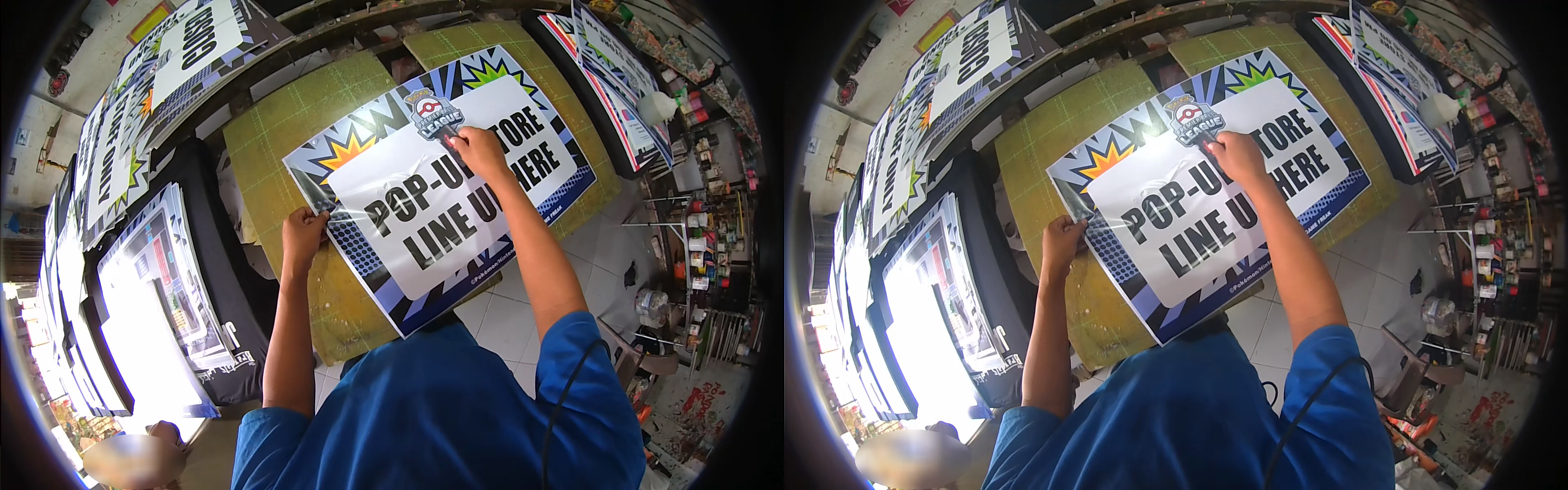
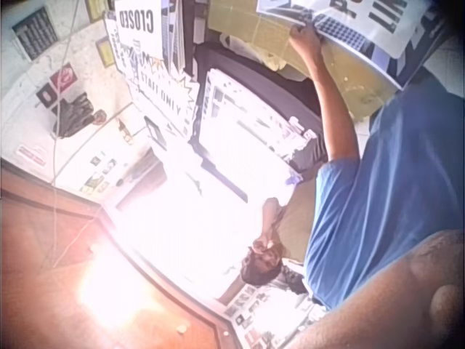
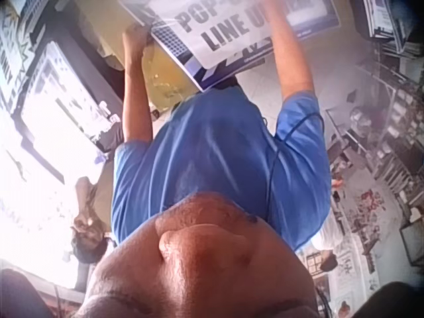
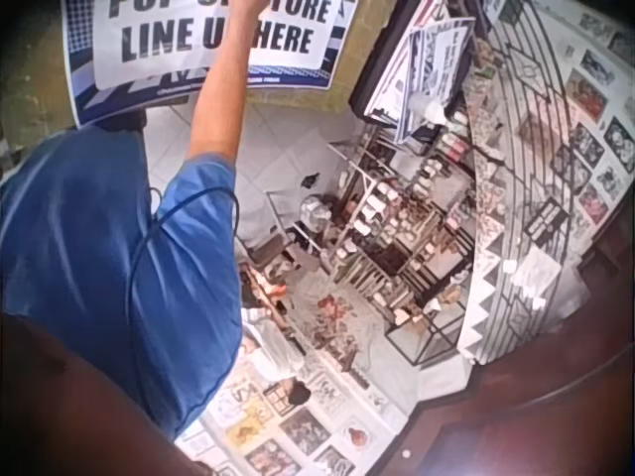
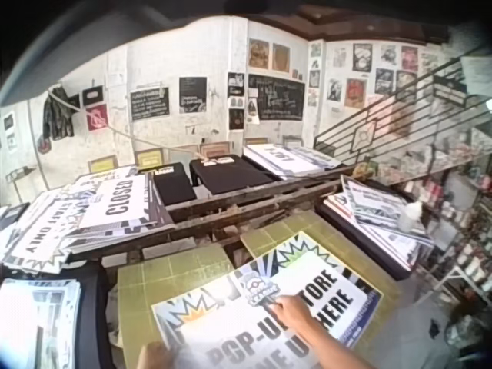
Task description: The person applies a large printed sign to a flat surface using a spray bottle and a squeegee. They smooth the surface, peel off a protective backing layer, and continue to press the sign down to ensure adhesion.
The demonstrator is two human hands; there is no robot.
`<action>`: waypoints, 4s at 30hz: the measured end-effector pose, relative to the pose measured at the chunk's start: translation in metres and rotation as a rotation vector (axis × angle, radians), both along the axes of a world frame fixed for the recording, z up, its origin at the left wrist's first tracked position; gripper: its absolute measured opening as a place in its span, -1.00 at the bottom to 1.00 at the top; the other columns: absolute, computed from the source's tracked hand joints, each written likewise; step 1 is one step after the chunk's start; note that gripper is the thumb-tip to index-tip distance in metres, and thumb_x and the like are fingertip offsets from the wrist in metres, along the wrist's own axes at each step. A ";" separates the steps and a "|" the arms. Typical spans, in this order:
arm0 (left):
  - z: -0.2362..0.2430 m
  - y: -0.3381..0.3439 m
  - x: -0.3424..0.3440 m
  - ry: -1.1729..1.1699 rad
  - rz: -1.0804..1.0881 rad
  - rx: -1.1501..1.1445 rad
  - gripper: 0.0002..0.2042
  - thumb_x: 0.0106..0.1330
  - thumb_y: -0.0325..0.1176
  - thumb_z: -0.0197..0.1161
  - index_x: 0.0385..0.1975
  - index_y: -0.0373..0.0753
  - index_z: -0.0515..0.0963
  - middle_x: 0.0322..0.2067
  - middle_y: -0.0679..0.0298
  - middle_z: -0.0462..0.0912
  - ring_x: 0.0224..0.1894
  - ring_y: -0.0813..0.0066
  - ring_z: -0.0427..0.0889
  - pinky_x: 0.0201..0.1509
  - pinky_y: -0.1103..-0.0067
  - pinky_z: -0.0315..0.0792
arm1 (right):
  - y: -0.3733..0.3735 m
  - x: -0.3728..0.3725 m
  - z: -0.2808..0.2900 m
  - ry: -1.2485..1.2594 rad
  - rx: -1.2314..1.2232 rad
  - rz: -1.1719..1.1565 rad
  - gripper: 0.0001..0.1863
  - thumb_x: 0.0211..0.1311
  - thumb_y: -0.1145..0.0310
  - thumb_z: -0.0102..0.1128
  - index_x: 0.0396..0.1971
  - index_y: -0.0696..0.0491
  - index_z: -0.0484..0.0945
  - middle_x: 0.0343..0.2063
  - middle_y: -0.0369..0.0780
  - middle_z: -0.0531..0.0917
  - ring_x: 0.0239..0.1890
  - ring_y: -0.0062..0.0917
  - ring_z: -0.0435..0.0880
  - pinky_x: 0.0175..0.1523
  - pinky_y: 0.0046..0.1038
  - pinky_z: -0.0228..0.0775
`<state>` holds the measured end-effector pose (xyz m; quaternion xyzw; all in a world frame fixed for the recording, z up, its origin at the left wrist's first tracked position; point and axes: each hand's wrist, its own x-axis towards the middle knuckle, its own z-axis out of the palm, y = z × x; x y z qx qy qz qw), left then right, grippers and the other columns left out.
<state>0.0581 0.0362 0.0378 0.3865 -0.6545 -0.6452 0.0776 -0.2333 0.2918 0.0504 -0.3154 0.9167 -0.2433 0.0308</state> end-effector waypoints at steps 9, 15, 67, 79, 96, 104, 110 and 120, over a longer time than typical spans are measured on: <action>0.003 0.001 0.001 0.009 -0.028 -0.034 -0.87 0.30 -0.42 0.25 -0.43 -0.34 0.52 -0.61 0.45 0.48 -0.60 0.75 0.41 -0.52 0.72 0.36 | -0.024 0.045 -0.001 -0.031 -0.066 0.083 -0.67 0.19 0.18 0.23 -0.56 0.16 0.53 -0.55 0.02 0.62 -0.42 -0.04 0.63 -0.30 -0.11 0.43; -0.002 0.000 0.001 0.025 0.010 -0.019 -0.86 0.29 -0.42 0.28 -0.44 -0.37 0.54 -0.63 0.42 0.51 -0.59 0.73 0.45 -0.50 0.70 0.43 | -0.039 0.072 -0.003 -0.040 -0.058 0.101 -0.69 0.21 0.19 0.20 -0.51 0.17 0.57 -0.52 0.05 0.63 -0.41 -0.03 0.64 -0.26 -0.11 0.47; 0.005 -0.090 -0.064 -0.212 -0.105 -0.857 -0.69 0.13 -0.20 0.29 -0.25 -0.30 0.60 -0.37 0.02 0.66 -0.23 0.03 0.64 -0.12 0.30 0.47 | -0.117 0.114 0.008 -0.156 -0.069 0.227 -0.74 0.20 0.18 0.21 -0.40 0.10 0.62 -0.43 -0.03 0.68 -0.34 -0.08 0.67 -0.20 -0.14 0.48; 0.002 -0.080 -0.059 -0.087 0.023 -0.768 -0.75 0.19 -0.25 0.26 -0.32 -0.35 0.54 -0.37 -0.06 0.64 -0.24 -0.06 0.62 -0.16 0.27 0.45 | -0.100 0.079 0.004 -0.108 -0.042 0.298 -0.76 0.26 0.21 0.13 -0.37 0.10 0.53 -0.46 0.00 0.65 -0.31 -0.02 0.63 -0.20 -0.09 0.44; -0.002 -0.087 -0.066 -0.058 0.075 -0.772 -0.72 0.08 -0.23 0.34 -0.43 -0.37 0.55 -0.46 -0.04 0.63 -0.34 0.03 0.65 -0.21 0.31 0.48 | -0.098 0.084 0.007 -0.060 -0.067 0.311 -0.82 0.25 0.28 0.13 -0.37 0.10 0.50 -0.40 -0.03 0.65 -0.28 -0.04 0.62 -0.17 -0.07 0.43; -0.005 -0.100 -0.067 -0.095 0.032 -0.693 -0.73 0.09 -0.24 0.33 -0.44 -0.37 0.55 -0.46 -0.05 0.62 -0.33 -0.01 0.64 -0.21 0.31 0.48 | -0.093 0.068 0.020 -0.001 -0.034 0.418 -0.85 0.29 0.33 0.09 -0.26 0.08 0.50 -0.30 -0.08 0.61 -0.15 -0.12 0.60 -0.08 -0.13 0.44; -0.011 -0.093 -0.067 -0.030 0.066 -0.802 -0.73 0.13 -0.26 0.31 -0.42 -0.38 0.52 -0.43 -0.07 0.61 -0.30 -0.07 0.61 -0.20 0.28 0.45 | -0.130 0.069 0.015 0.312 -0.175 0.564 -0.93 0.13 0.42 0.18 -0.41 0.03 0.62 -0.42 -0.26 0.64 -0.25 -0.28 0.62 -0.11 -0.30 0.47; -0.011 -0.097 -0.067 -0.058 0.042 -0.767 -0.70 0.13 -0.22 0.30 -0.37 -0.38 0.54 -0.40 -0.05 0.61 -0.30 0.01 0.61 -0.17 0.32 0.45 | -0.088 0.121 0.011 0.210 -0.018 0.789 -0.88 0.20 0.40 0.03 -0.45 -0.01 0.57 -0.40 -0.30 0.64 -0.19 -0.41 0.61 0.01 -0.30 0.28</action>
